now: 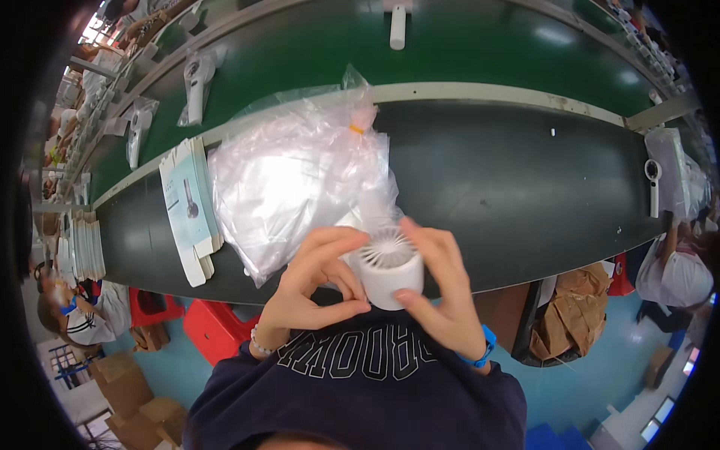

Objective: Packaging small portable fans into plastic bags and then into boxes on an assembly line.

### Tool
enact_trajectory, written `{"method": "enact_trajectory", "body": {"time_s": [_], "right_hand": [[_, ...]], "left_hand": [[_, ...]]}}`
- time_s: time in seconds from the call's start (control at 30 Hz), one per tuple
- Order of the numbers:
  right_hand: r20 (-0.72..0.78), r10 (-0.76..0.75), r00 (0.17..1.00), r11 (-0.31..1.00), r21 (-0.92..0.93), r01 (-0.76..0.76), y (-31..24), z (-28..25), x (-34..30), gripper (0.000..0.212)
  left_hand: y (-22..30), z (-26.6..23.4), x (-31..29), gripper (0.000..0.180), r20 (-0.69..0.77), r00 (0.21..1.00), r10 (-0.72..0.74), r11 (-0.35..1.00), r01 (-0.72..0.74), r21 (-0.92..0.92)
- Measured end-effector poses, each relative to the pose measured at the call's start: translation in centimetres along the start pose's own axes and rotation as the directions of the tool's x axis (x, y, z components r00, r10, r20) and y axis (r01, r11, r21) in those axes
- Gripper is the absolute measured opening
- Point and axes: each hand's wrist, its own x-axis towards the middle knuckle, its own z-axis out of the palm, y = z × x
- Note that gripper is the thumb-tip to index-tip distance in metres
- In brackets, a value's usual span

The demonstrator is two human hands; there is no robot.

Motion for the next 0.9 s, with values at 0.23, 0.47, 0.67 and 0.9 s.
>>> {"method": "enact_trajectory", "body": {"time_s": [0.23,0.47,0.67,0.9], "right_hand": [[-0.189,0.003,0.982,0.952,-0.299,-0.061,-1.4,3.6,0.2,0.051],[-0.242,-0.287,0.927,0.789,-0.608,0.086,0.3,4.3,1.9,0.047],[0.116,-0.391,0.913,0.779,-0.487,0.396,0.0,2.4,2.3,0.067],[0.209,-0.494,0.844,0.687,-0.501,0.526,4.5,0.9,3.6,0.058]], "left_hand": [[0.1,-0.6,0.6,0.064,-0.033,0.998,-0.051,0.993,0.054,0.106],[-1.0,-0.1,0.0,0.071,0.033,0.999,-0.003,0.999,0.005,-0.048],[-2.0,-1.3,0.1,0.075,-0.168,0.985,0.032,0.898,-0.102,-0.427],[-3.2,-0.5,0.4,0.075,0.053,0.974,0.221,0.803,-0.151,-0.576]]}}
